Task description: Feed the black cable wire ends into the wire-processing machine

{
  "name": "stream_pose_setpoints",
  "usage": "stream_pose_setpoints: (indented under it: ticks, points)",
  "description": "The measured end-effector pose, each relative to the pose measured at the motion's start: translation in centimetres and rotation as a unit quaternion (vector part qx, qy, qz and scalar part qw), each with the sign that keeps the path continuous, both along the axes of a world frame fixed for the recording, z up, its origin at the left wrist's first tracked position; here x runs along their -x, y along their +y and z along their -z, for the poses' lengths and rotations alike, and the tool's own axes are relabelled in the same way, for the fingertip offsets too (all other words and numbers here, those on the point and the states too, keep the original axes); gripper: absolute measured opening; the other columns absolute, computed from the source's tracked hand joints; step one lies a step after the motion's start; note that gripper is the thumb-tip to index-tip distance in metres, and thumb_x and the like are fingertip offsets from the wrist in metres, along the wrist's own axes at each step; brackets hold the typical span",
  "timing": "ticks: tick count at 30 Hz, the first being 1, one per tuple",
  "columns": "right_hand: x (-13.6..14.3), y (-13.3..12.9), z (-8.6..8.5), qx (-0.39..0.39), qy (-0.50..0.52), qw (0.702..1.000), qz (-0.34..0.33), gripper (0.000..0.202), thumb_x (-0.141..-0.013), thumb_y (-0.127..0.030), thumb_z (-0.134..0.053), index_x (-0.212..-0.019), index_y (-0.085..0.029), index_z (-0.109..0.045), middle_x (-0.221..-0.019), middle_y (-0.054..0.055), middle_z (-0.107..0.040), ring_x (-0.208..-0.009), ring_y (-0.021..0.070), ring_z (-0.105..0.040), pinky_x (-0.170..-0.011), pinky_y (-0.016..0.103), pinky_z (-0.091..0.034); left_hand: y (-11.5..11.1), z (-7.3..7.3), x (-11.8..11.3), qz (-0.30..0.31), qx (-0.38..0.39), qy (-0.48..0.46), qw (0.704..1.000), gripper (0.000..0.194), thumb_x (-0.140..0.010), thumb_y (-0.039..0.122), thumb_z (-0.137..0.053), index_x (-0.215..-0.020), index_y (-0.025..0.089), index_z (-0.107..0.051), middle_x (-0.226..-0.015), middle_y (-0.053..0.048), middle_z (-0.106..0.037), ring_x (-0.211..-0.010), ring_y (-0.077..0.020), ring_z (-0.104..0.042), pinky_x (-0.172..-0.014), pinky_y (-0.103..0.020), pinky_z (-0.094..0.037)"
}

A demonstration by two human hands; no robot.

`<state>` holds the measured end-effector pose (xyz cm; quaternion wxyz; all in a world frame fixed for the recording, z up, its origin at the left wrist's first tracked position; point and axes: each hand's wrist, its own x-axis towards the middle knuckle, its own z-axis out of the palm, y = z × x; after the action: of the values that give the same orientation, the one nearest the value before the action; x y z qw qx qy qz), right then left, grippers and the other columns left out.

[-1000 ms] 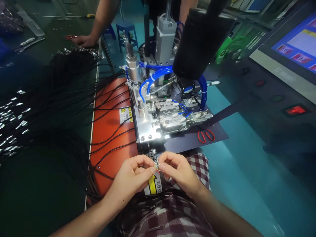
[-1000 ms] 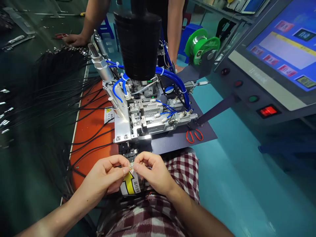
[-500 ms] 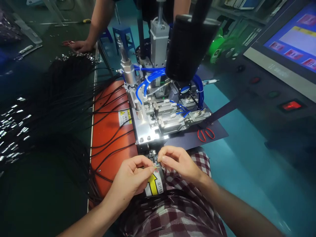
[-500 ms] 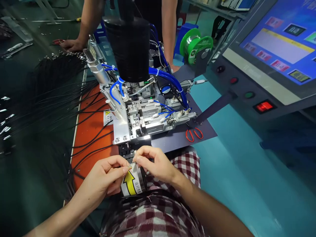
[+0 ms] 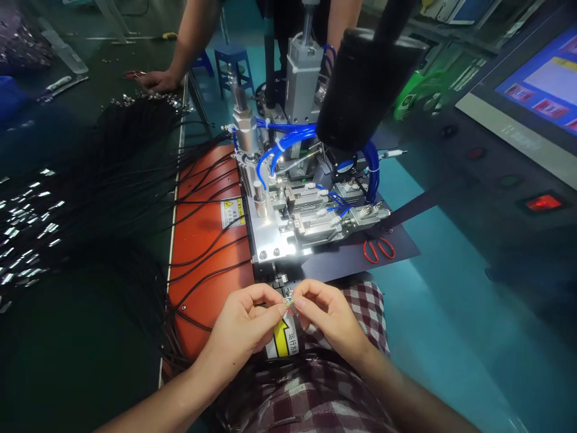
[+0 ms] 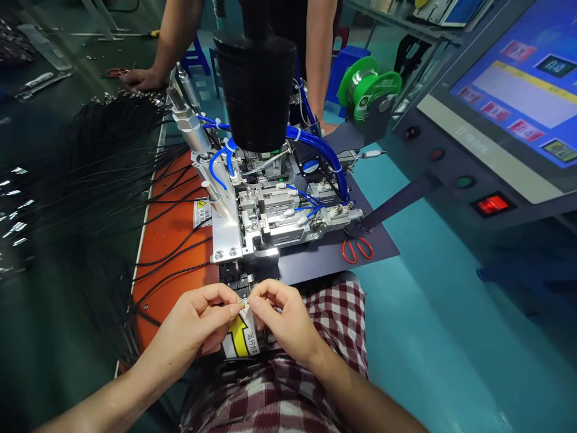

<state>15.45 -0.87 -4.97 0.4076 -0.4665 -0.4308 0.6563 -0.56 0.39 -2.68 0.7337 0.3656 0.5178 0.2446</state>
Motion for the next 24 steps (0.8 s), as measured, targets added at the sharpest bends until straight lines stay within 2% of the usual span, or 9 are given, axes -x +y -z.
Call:
stream_pose_setpoints:
  ticks: [3,7,15,20,24]
  points:
    - [0.1,-0.1,-0.3,-0.008,-0.022,1.000,0.018,0.011,-0.081,-0.025,-0.059,-0.076,-0.015,-0.058,-0.061,-0.003,-0.051,-0.051,0.0091,-0.045,-0.049,0.022,-0.036,0.0,0.0,-0.1,-0.007,0.005,0.000,1.000,0.022,-0.074,0.034,-0.064,-0.072,0.016,-0.052,-0.038,0.011,-0.034,-0.034,-0.0024,-0.022,-0.034,-0.016,-0.015]
    - [0.5,-0.2,-0.8,-0.013,-0.068,0.996,0.049,0.011,-0.077,-0.021,-0.062,-0.069,-0.015,-0.059,-0.058,-0.003,-0.051,-0.052,0.0090,-0.043,-0.050,0.021,-0.036,-0.1,0.0,-0.1,-0.008,0.002,-0.006,1.000,0.023,-0.074,0.036,-0.064,-0.072,0.016,-0.051,-0.037,0.012,-0.032,-0.033,-0.0024,-0.021,-0.034,-0.016,-0.015]
    - [1.5,-0.5,0.2,0.031,0.036,0.997,0.061,0.017,-0.081,-0.028,-0.060,-0.071,-0.017,-0.054,-0.057,-0.006,-0.046,-0.048,0.0073,-0.041,-0.048,0.020,-0.035,-0.3,0.3,-0.1,-0.023,-0.018,0.012,0.999,0.026,-0.076,0.040,-0.063,-0.073,0.017,-0.050,-0.036,0.012,-0.031,-0.033,-0.0028,-0.022,-0.035,-0.016,-0.016]
    - [1.8,-0.9,0.2,-0.013,-0.012,0.997,0.071,0.017,-0.085,-0.027,-0.055,-0.072,-0.017,-0.051,-0.060,-0.005,-0.046,-0.052,0.0086,-0.040,-0.050,0.021,-0.035,-0.4,0.4,-0.1,-0.029,-0.015,0.011,0.999,0.027,-0.076,0.040,-0.063,-0.074,0.017,-0.051,-0.037,0.012,-0.032,-0.034,-0.0034,-0.023,-0.036,-0.017,-0.017]
    - [1.5,-1.2,0.0,-0.109,-0.121,0.984,0.072,0.013,-0.087,-0.021,-0.051,-0.074,-0.018,-0.052,-0.069,-0.001,-0.050,-0.062,0.0122,-0.045,-0.059,0.025,-0.039,-0.4,0.2,0.0,-0.020,-0.020,0.012,1.000,0.025,-0.077,0.039,-0.062,-0.075,0.016,-0.051,-0.038,0.011,-0.034,-0.035,-0.0036,-0.025,-0.036,-0.017,-0.019]
